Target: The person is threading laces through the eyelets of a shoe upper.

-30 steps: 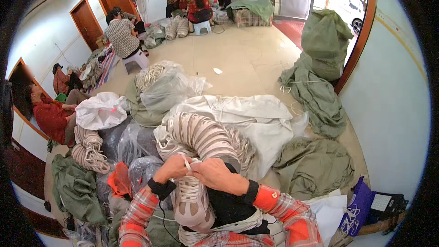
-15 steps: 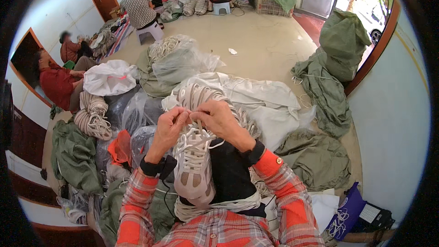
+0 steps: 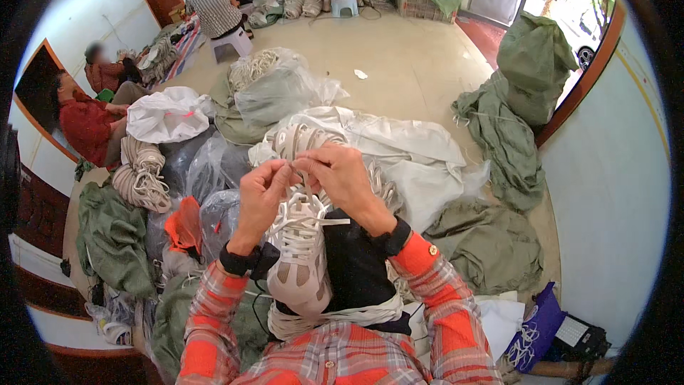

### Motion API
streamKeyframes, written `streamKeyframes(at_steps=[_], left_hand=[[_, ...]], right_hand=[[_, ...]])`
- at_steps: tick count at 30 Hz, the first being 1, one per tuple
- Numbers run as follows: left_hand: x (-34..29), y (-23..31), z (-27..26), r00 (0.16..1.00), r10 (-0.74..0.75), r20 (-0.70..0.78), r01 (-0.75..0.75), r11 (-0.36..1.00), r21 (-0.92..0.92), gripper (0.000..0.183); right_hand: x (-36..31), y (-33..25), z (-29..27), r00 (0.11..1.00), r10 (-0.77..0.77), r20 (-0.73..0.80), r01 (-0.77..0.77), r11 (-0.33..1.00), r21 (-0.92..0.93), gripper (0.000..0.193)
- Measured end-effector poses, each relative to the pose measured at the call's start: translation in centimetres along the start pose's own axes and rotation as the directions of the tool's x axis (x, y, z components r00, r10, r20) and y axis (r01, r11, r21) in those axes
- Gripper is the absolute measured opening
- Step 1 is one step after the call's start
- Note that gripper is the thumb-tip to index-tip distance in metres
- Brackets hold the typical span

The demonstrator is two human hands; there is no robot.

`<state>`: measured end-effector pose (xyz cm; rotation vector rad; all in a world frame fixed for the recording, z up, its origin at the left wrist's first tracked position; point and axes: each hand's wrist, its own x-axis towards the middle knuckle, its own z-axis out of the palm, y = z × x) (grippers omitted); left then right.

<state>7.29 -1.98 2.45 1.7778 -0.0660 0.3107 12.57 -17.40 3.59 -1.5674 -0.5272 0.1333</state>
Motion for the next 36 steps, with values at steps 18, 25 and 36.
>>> streamKeyframes(at_steps=[18, 25, 36], left_hand=[[2.3, -18.0, -6.2, 0.379, -0.77, 0.514, 0.776, 0.567, 0.276, 0.058], [3.9, -19.4, -5.3, 0.278, -0.685, 0.674, 0.817, 0.537, 0.209, 0.028], [-0.7, -6.6, -1.5, 0.624, 0.197, 0.756, -0.677, 0.62, 0.397, 0.02]], right_hand=[[-2.1, 11.4, -4.0, 0.863, 0.27, 0.427, -0.011, 0.855, -0.518, 0.026], [-3.3, 11.7, -1.3, 0.907, 0.135, 0.399, 0.013, 0.938, -0.346, 0.02], [-3.4, 9.9, -2.0, 0.935, 0.191, 0.298, -0.098, 0.949, -0.301, 0.014]])
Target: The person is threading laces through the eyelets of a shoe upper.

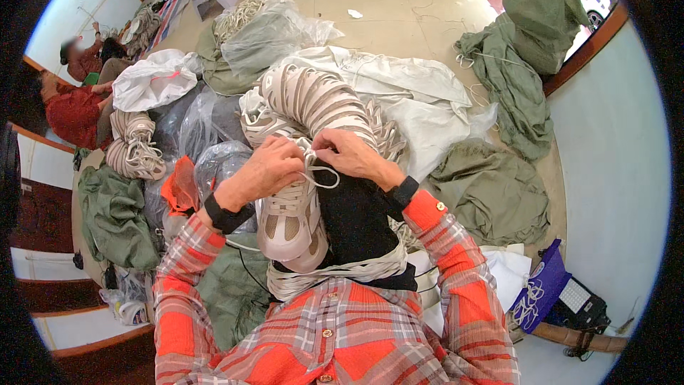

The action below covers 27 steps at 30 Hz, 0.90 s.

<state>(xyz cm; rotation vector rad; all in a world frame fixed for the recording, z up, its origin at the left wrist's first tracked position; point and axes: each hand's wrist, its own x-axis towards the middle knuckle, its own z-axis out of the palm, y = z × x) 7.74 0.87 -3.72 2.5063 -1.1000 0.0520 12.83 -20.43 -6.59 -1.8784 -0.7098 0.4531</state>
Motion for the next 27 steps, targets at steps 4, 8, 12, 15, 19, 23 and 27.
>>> streamKeyframes(at_steps=[4, 8, 12, 15, 19, 23, 27], left_hand=[[-0.6, 0.1, -2.3, 0.951, -0.012, 0.308, 0.055, 0.99, -0.131, 0.021], [-0.7, 0.9, -3.9, 0.948, 0.038, 0.316, 0.121, 0.874, -0.47, 0.031], [-0.3, 1.8, -4.2, 0.956, -0.102, 0.275, 0.251, 0.769, -0.588, 0.029], [-0.6, 0.6, -4.9, 0.924, -0.252, 0.289, 0.383, 0.626, -0.679, 0.026], [-1.2, -0.9, -5.3, 0.854, -0.425, 0.3, 0.484, 0.438, -0.757, 0.022], [-1.5, -2.3, -4.1, 0.88, -0.422, 0.217, 0.392, 0.387, -0.835, 0.023], [-1.2, -0.6, -3.9, 0.943, -0.298, 0.148, 0.284, 0.493, -0.822, 0.022]], right_hand=[[0.5, 1.0, 0.4, 0.988, -0.149, 0.049, 0.153, 0.986, -0.074, 0.016], [1.0, 0.9, 0.5, 0.974, -0.128, 0.189, 0.169, 0.96, -0.222, 0.017], [1.2, 2.5, 1.5, 0.963, -0.238, 0.13, 0.269, 0.896, -0.353, 0.015], [1.1, 2.8, 1.1, 0.962, -0.242, 0.123, 0.268, 0.921, -0.282, 0.015], [0.9, 2.1, 0.9, 0.961, -0.241, 0.137, 0.253, 0.965, -0.075, 0.017], [1.2, 2.0, 1.4, 0.961, -0.25, 0.12, 0.255, 0.967, -0.026, 0.015], [1.1, 2.6, 1.3, 0.906, -0.385, 0.175, 0.411, 0.899, -0.152, 0.012]])
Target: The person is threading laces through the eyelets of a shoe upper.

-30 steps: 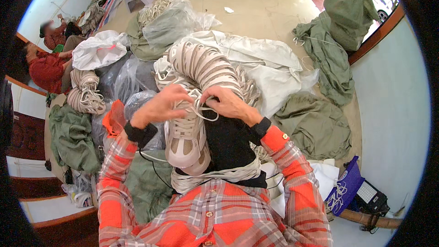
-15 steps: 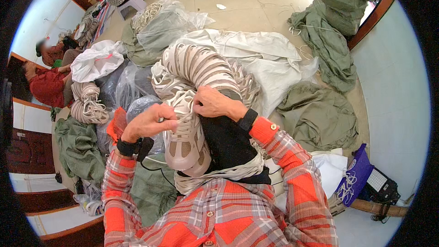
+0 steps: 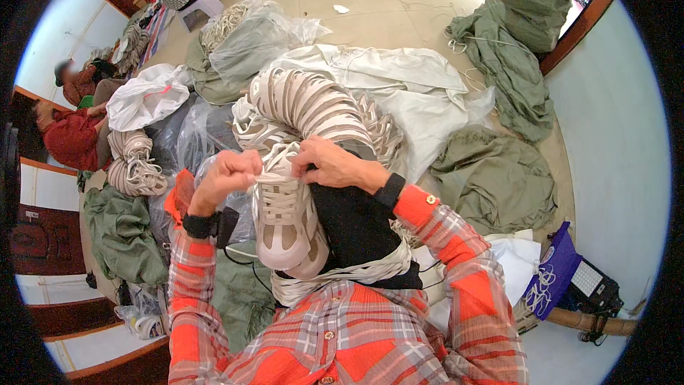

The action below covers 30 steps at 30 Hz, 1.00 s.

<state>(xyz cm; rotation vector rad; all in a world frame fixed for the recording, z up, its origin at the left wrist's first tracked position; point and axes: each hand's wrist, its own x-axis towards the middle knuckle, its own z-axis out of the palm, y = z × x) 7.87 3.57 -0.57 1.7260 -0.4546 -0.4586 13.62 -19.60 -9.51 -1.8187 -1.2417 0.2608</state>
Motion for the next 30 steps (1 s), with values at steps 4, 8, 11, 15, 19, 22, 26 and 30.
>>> streamKeyframes(at_steps=[4, 8, 11, 15, 19, 22, 26, 30], left_hand=[[0.4, -1.2, 0.5, 0.998, -0.042, -0.048, 0.049, 0.984, 0.172, 0.024], [-0.6, -6.5, -5.0, 0.952, -0.105, -0.289, 0.219, 0.89, 0.399, 0.03], [-0.5, -11.5, -5.2, 0.656, -0.697, -0.291, 0.695, 0.708, -0.128, 0.03], [2.2, -14.5, -2.1, 0.815, -0.579, 0.025, 0.467, 0.631, -0.619, 0.045], [3.7, -16.4, -5.1, 0.657, -0.684, 0.318, 0.743, 0.514, -0.428, 0.041], [5.5, -17.3, -6.0, 0.615, -0.712, 0.338, 0.788, 0.576, -0.22, 0.031], [4.8, -16.5, -8.2, 0.747, -0.616, 0.251, 0.568, 0.787, 0.242, 0.023], [4.6, -13.6, -6.5, 0.941, -0.237, 0.241, -0.023, 0.664, 0.747, 0.015]], right_hand=[[-1.0, 0.3, -1.4, 0.994, 0.1, -0.042, -0.098, 0.994, 0.053, 0.016], [0.5, -0.2, -0.6, 0.961, 0.276, 0.03, -0.276, 0.961, 0.029, 0.025], [1.1, 0.0, -0.6, 0.928, 0.347, 0.134, -0.335, 0.936, -0.106, 0.032], [0.8, 1.2, -0.6, 0.973, 0.191, 0.131, -0.175, 0.976, -0.125, 0.031], [1.5, -0.5, 0.8, 0.931, 0.267, 0.25, -0.188, 0.935, -0.3, 0.037], [0.5, -0.9, 1.6, 0.994, 0.107, 0.019, -0.095, 0.944, -0.315, 0.035], [-1.3, 1.1, -1.3, 0.948, 0.316, -0.038, -0.317, 0.948, -0.018, 0.043], [-3.2, 3.7, -7.5, 0.881, 0.461, 0.107, -0.38, 0.824, -0.42, 0.056]])
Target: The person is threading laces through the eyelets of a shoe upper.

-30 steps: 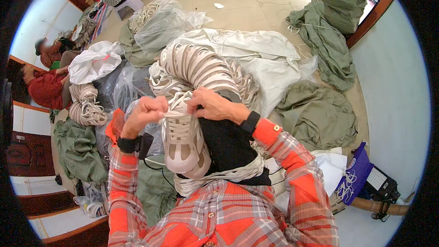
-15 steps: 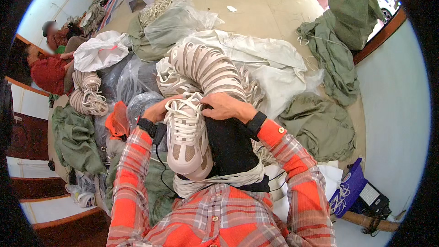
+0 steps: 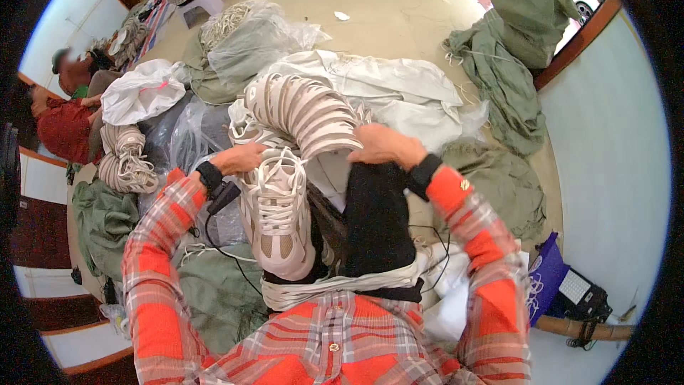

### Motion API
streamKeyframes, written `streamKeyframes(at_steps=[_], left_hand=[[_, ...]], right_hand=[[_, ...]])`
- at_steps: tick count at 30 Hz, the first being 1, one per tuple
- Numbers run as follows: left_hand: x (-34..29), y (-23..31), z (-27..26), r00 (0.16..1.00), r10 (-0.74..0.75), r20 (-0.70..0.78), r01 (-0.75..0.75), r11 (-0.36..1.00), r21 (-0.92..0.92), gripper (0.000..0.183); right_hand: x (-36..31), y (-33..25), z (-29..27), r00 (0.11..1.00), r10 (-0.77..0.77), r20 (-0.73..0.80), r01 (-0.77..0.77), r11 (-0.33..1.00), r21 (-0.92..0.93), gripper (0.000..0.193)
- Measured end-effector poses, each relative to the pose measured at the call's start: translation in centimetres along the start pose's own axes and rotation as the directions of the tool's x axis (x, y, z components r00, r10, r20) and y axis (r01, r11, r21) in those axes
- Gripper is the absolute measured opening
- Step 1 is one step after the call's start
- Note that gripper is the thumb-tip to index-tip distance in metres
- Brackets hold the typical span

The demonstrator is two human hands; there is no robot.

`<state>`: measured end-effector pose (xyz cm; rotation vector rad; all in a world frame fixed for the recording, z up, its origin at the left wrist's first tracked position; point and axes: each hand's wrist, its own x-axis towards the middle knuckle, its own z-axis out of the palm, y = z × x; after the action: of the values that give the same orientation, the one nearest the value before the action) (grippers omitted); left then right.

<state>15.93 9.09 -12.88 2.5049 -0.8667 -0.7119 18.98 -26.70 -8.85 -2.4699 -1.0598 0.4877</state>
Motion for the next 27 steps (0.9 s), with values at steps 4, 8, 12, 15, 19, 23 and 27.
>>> streamKeyframes(at_steps=[4, 8, 12, 15, 19, 23, 27], left_hand=[[-2.3, 1.1, 0.4, 0.996, -0.027, -0.082, 0.035, 0.996, 0.087, 0.015], [-2.7, 6.0, -0.3, 0.894, -0.443, -0.064, 0.323, 0.736, -0.595, 0.033], [-3.7, 7.0, 0.3, 0.793, -0.602, -0.091, 0.376, 0.602, -0.705, 0.04], [-1.8, 9.8, 0.1, 0.697, -0.708, -0.112, 0.316, 0.444, -0.839, 0.051], [-3.2, 13.2, 1.1, 0.703, -0.705, 0.09, 0.023, -0.103, -0.994, 0.031], [1.2, 14.5, 3.3, 0.695, -0.717, 0.043, -0.246, -0.295, -0.923, 0.009], [3.8, 15.4, 4.9, 0.539, -0.826, -0.166, -0.262, 0.023, -0.965, 0.01]], right_hand=[[0.2, 0.0, 0.9, 0.918, 0.233, 0.32, -0.182, 0.967, -0.181, 0.079], [0.5, 5.4, 12.4, 0.913, 0.346, 0.216, -0.366, 0.929, 0.058, 0.099], [2.7, 6.5, 17.2, 0.918, 0.302, -0.258, -0.055, 0.739, 0.671, 0.082], [3.1, 8.9, 17.8, 0.838, 0.341, -0.425, 0.022, 0.759, 0.651, 0.056], [3.9, -0.8, 10.5, 0.906, 0.359, -0.223, -0.224, 0.855, 0.467, 0.035], [2.1, -2.7, 6.9, 0.937, 0.295, -0.185, -0.175, 0.858, 0.482, 0.037], [0.8, -3.0, 5.4, 0.985, 0.073, -0.156, -0.054, 0.991, 0.122, 0.06]])
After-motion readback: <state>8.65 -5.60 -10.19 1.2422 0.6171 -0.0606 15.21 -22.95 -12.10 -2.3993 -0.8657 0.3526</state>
